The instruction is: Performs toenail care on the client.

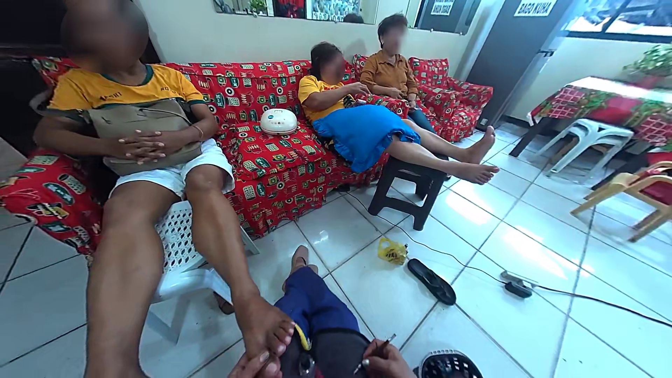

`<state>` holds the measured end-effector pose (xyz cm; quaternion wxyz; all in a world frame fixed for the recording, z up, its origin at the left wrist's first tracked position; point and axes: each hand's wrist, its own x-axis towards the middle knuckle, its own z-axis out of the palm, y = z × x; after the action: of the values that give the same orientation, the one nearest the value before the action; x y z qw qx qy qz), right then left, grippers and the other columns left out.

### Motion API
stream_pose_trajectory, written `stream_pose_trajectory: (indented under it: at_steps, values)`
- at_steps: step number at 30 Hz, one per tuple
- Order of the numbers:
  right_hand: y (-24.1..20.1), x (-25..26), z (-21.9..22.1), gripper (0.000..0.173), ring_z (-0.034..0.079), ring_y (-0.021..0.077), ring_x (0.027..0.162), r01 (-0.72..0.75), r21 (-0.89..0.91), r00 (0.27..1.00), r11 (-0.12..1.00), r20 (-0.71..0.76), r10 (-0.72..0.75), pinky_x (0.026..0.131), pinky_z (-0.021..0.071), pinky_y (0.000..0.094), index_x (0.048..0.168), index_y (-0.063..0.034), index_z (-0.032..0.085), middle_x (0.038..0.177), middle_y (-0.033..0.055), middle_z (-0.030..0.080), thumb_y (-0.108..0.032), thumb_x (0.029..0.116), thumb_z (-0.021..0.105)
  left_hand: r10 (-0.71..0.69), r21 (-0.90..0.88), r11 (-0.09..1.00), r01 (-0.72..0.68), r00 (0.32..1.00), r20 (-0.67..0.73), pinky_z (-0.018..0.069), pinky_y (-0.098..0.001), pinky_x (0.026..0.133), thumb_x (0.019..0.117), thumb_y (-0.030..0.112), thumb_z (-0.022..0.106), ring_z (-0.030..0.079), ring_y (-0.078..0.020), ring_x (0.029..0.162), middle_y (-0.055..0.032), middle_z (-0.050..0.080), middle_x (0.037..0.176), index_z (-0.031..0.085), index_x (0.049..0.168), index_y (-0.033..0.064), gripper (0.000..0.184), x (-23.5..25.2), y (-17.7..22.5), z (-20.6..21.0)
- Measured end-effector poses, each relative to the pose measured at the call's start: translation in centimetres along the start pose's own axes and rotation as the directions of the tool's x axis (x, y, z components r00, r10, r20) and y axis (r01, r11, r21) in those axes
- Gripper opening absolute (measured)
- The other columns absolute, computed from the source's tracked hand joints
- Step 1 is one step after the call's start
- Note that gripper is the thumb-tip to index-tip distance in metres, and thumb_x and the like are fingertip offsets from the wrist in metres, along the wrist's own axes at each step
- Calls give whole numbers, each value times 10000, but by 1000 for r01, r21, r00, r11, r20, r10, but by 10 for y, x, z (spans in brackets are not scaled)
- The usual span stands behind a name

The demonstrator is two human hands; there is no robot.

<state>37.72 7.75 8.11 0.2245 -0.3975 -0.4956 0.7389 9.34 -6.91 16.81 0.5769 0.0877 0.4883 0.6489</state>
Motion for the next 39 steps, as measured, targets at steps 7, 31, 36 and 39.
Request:
stream_pose_trajectory:
  at_steps: [7, 31, 36, 39]
  values:
    - [-25, -26, 5, 42, 702, 143, 637, 8, -129, 988, 992, -155, -28, 565, 579, 291, 982, -5, 587, 793, 71, 727, 26, 953, 588, -5, -85, 996, -2, 997, -81, 617, -269, 639, 1084, 79, 417, 736, -150, 693, -63, 740, 803, 548, 1046, 69, 137, -7, -8, -2]
    - [-71, -103, 89, 224, 684, 448, 980, 272, -837, 912, 475, 382, 150, 902, 508, 641, 1069, 92, 704, 1048, 283, 700, -84, 932, 688, 175, 485, 831, -274, 955, 240, 595, -308, 793, 932, 53, 639, 704, -125, 856, -77, 718, 979, 649, 1114, -60, 215, -43, -14, -41]
    - [-47, -111, 72, 239, 694, 366, 1022, 231, -728, 939, 645, 341, 49, 919, 539, 552, 1107, 96, 692, 1154, 258, 692, -58, 924, 673, 230, 713, 277, -644, 765, 602, 476, -526, 1021, 822, 154, 814, 624, -415, 1148, -200, 727, 1113, 775, 1103, 0, 323, -69, -17, -62]
    - [-37, -113, 70, 205, 696, 277, 1019, 150, -630, 976, 762, 218, -12, 912, 558, 466, 1073, 100, 667, 1157, 223, 694, -44, 927, 658, 246, 721, 149, -677, 732, 636, 493, -547, 977, 814, 124, 803, 632, -423, 1106, -196, 718, 1142, 780, 1126, 33, 325, -69, -20, -67]
